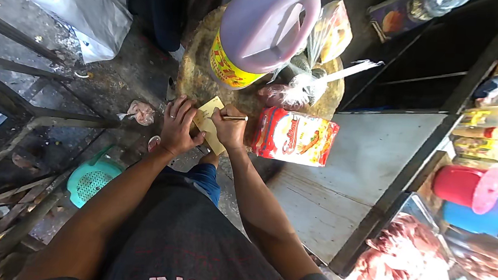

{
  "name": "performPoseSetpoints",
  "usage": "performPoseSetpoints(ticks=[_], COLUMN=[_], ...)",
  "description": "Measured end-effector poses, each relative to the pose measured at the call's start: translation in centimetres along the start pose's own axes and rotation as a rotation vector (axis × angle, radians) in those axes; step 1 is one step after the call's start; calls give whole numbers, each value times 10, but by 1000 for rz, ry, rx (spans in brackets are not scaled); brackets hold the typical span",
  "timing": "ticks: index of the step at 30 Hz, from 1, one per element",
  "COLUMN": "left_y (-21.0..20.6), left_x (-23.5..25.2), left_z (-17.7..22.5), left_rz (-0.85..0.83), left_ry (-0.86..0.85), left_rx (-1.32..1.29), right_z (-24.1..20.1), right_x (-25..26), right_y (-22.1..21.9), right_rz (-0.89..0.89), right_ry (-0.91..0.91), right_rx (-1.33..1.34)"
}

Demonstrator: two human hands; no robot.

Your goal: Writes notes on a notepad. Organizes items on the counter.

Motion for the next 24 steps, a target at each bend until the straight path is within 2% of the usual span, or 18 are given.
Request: performPoseSetpoints(ticks=[6, 10, 24], left_y=[-1, 0, 2], left_x=[-1, 1, 2], left_z=[-1, -3, -2], left_rz=[-7, 50, 31], left_ry=[4, -27, -32], left_rx=[4, 13, 11], right_z=[1, -1, 2], right_x=[0, 0, 1], right_y=[0, -1, 0], right_rz=[9, 1, 18], right_ry=[-16, -9, -31], right_rx=[-7, -27, 25])
Point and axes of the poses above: each hand's wrist, its own x-axis towards the middle knuckle, its own y-axis out of the back of the hand, z = x × y, the point moved 7 cm from there along x, towards the middle knuckle, and after that the axes turned 10 degrees about -x, right-handed, at the moved point
